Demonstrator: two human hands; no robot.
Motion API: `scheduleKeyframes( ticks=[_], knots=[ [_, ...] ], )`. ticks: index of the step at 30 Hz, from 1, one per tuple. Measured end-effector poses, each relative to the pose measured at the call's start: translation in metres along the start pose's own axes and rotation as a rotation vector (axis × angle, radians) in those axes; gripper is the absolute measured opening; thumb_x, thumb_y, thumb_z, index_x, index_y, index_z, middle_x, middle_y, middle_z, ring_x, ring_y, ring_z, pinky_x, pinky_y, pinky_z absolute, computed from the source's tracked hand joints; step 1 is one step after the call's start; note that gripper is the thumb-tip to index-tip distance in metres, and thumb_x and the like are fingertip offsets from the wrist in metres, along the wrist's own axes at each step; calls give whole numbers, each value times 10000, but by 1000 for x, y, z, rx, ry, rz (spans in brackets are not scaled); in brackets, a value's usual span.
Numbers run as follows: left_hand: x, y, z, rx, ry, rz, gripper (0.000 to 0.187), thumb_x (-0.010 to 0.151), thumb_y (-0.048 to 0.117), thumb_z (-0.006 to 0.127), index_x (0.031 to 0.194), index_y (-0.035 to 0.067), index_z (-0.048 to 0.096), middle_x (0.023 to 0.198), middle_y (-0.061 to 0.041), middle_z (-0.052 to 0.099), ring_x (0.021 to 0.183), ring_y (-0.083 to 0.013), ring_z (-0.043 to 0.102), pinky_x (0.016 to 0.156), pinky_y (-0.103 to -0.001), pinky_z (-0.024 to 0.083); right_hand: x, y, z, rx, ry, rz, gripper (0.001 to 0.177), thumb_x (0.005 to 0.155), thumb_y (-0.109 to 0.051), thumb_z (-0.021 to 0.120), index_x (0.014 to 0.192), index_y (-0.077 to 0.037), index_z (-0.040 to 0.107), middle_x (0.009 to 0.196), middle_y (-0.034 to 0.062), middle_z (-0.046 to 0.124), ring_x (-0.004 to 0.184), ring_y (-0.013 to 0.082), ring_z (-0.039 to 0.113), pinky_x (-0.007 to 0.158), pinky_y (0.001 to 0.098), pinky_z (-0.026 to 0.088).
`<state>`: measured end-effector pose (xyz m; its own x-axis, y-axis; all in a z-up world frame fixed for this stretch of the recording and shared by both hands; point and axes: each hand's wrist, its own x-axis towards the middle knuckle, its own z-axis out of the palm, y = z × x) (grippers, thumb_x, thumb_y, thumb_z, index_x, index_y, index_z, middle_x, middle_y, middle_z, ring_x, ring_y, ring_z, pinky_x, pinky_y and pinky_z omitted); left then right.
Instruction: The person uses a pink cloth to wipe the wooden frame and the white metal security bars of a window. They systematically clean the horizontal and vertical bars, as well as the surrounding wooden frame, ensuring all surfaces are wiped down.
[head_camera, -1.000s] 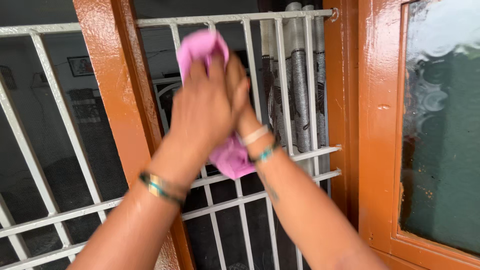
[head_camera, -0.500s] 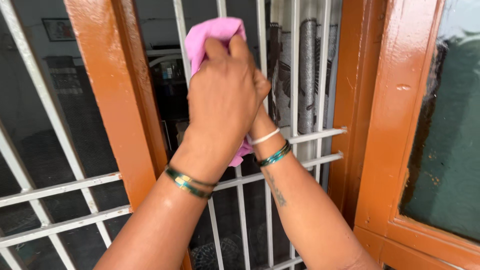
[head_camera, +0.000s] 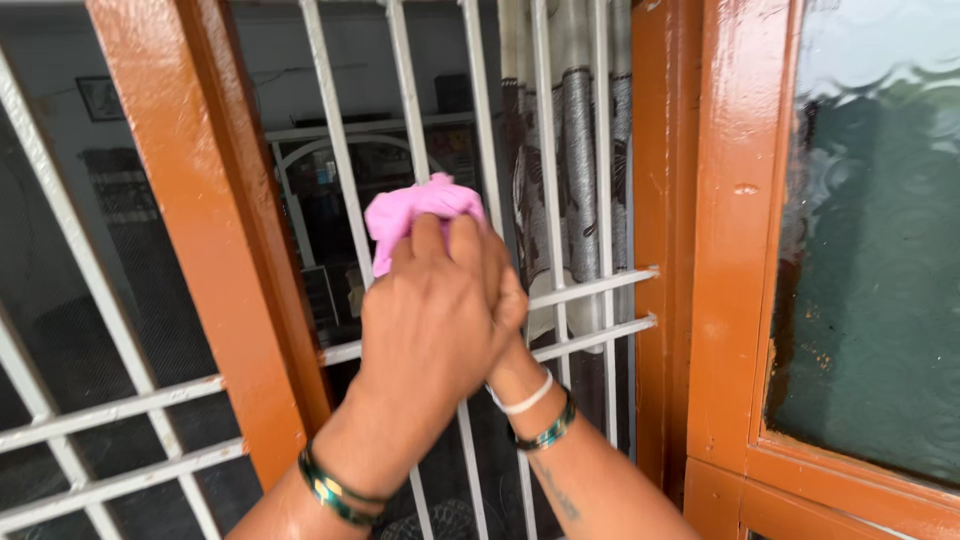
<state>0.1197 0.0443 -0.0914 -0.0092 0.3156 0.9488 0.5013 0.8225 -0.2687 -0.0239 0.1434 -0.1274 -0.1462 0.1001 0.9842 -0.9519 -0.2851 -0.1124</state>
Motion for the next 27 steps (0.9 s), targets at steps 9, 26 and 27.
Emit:
scheduleKeyframes(
  ticks=[9, 26, 27],
  knots=[
    [59, -6, 32, -246, 221, 36, 589, 917, 363, 707, 1337, -26, 569, 1183, -315, 571, 1008, -432, 643, 711, -451, 583, 97, -18, -25, -377, -19, -227, 360, 1159, -306, 531, 1379, -21, 526, 1327, 135, 616, 1257, 233, 608, 1110, 363, 519],
    [87, -29, 66, -57, 176, -105, 376, 1063, 309, 592, 1109, -63, 572, 675, -236, 678, 604, -433, 689, 522, -496, 545, 94, 13, -45, -551, 95, 169, 595, 1070, -511, 380, 1091, 3, 680, 898, 67, 720, 845, 144, 631, 718, 342, 548],
    [80, -27, 65, -78, 123, -115, 401, 1053, 323, 595, 1086, -74, 557, 659, -236, 672, 593, -433, 689, 508, -495, 546, 76, 3, -38, -463, 129, 253, 611, 1073, -519, 356, 1112, -2, 678, 931, 82, 718, 869, 145, 637, 740, 333, 547]
  ],
)
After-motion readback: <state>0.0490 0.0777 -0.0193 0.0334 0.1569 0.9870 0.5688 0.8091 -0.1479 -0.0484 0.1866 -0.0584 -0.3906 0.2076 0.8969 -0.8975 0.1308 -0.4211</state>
